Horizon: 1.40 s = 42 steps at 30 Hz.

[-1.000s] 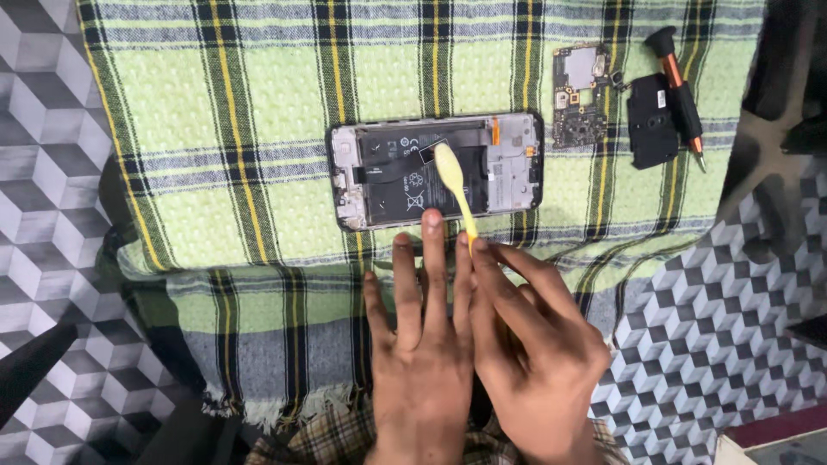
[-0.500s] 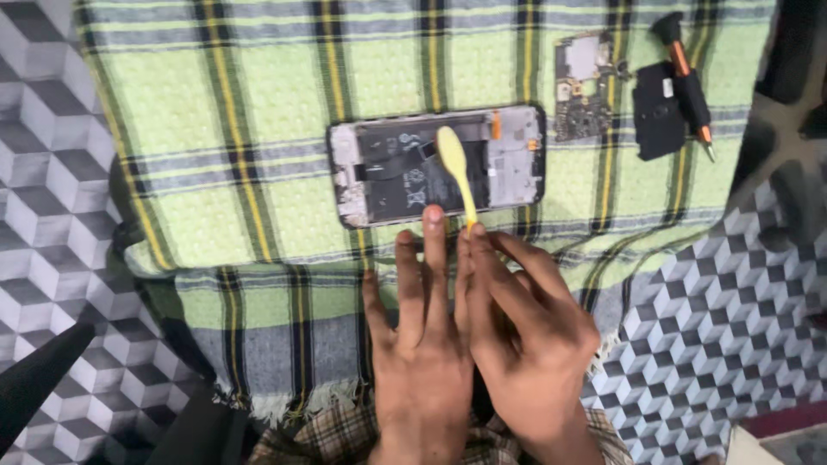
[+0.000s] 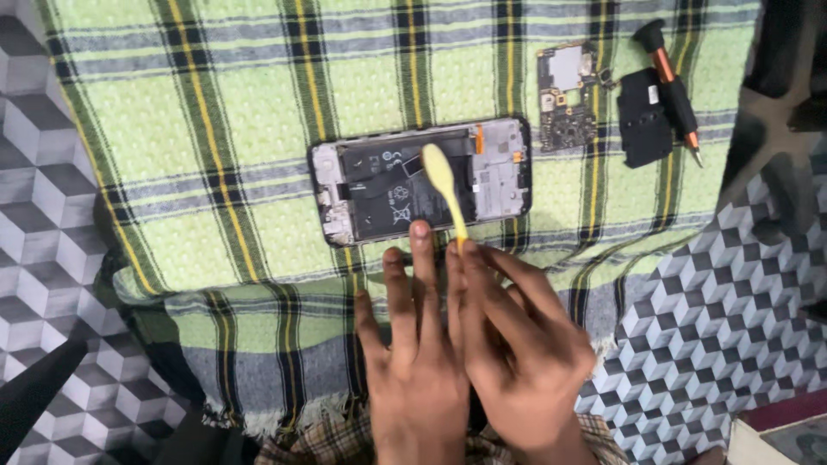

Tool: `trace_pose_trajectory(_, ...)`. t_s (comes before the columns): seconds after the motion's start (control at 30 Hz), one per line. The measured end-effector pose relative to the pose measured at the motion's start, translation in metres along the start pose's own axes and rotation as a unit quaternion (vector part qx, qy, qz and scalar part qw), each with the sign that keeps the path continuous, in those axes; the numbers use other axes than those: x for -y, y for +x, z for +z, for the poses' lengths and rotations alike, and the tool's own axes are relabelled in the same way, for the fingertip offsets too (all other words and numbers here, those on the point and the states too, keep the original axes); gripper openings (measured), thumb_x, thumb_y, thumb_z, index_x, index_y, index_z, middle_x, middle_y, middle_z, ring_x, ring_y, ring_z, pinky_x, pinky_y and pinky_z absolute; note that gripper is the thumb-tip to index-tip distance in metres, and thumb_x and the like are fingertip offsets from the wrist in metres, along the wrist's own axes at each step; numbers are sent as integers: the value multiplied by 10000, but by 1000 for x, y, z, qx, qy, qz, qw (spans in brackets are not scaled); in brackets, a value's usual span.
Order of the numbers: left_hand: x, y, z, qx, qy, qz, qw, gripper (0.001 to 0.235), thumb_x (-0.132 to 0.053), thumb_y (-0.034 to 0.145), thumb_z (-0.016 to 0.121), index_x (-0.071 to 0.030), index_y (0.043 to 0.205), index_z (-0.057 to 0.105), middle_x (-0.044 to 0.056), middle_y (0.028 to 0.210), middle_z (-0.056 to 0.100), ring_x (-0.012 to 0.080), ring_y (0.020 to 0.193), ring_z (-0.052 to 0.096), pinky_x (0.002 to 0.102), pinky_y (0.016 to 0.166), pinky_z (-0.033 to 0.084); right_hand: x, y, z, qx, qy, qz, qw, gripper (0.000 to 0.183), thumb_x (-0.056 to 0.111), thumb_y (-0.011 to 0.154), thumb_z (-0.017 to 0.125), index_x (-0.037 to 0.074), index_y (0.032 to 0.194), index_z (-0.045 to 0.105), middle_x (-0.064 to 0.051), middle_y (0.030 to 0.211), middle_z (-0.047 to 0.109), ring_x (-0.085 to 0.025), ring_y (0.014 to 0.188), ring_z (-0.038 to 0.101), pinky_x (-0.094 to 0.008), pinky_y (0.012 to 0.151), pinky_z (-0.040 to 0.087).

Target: The person uses a screwdriver to remove screws from the back of a smartphone, detaches the back cover, and then uses a toothbrush to clean the internal components and battery area.

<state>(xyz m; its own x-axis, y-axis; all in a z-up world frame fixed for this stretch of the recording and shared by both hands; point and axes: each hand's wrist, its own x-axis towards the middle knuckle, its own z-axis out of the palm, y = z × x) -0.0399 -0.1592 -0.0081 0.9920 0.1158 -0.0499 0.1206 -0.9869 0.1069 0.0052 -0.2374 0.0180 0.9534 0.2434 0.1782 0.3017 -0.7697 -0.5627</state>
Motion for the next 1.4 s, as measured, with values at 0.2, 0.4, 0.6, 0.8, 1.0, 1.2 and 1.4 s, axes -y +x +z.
trace_pose_trajectory(0.2, 9, 8, -11, -18, 3, 10, 1000, 452, -288, 1044, 501, -140, 1465, 573, 104, 1579, 451, 257, 1303, 540, 454, 993, 515, 2, -1, -1, -47, -18, 67, 996, 271, -48, 958, 702, -22, 1226, 735, -172, 1235, 724, -206, 927, 786, -277, 731, 617)
trace_pose_trajectory(0.4, 42, 19, -19, -46, -77, 77, 993, 324, -234, 1022, 654, -129, 1329, 640, 72, 1506, 563, 183, 1150, 646, 310, 836, 580, 4, -2, 5, -14, -8, 68, 998, 328, -67, 825, 713, -10, 1144, 765, -183, 1136, 739, -151, 653, 711, -270, 537, 554)
trace_pose_trajectory(0.6, 66, 28, -25, -41, -186, 22, 981, 571, -322, 920, 735, -21, 1386, 602, 176, 1535, 523, 227, 893, 741, 316, 673, 615, -2, -3, 2, -30, -13, 56, 998, 337, -54, 929, 698, 13, 1258, 728, -156, 1193, 722, -193, 908, 779, -291, 718, 618)
trace_pose_trajectory(0.8, 64, 38, -20, -4, -189, 24, 982, 642, -341, 884, 750, 5, 1399, 586, 198, 1525, 500, 286, 896, 774, 315, 569, 614, -2, -1, 8, 59, 47, 37, 996, 315, -23, 899, 698, 21, 1207, 751, -174, 1138, 732, -188, 886, 783, -247, 581, 626)
trace_pose_trajectory(1.0, 71, 31, -20, -19, -229, 4, 973, 512, -253, 931, 744, -34, 1375, 614, 178, 1508, 550, 278, 873, 776, 299, 543, 605, -1, 16, 8, 2, 26, -53, 998, 172, -59, 989, 630, -9, 1114, 737, -201, 1141, 747, -209, 941, 786, -209, 520, 615)
trace_pose_trajectory(1.2, 70, 29, -12, -64, -218, 7, 974, 411, -174, 961, 735, -51, 1344, 653, 128, 1495, 589, 212, 836, 781, 280, 595, 601, 8, 21, 12, -9, -69, -158, 985, 154, -72, 964, 742, 5, 1095, 713, -190, 1101, 748, -290, 957, 799, -235, 628, 635)
trace_pose_trajectory(1.4, 56, 16, 20, -80, -178, 35, 980, 407, -229, 1032, 683, -37, 1384, 616, 275, 1466, 562, 211, 750, 756, 263, 535, 579, 4, 4, 1, 45, 66, 17, 997, 299, -77, 906, 706, 34, 1182, 736, -141, 1097, 757, -190, 927, 802, -257, 683, 659)
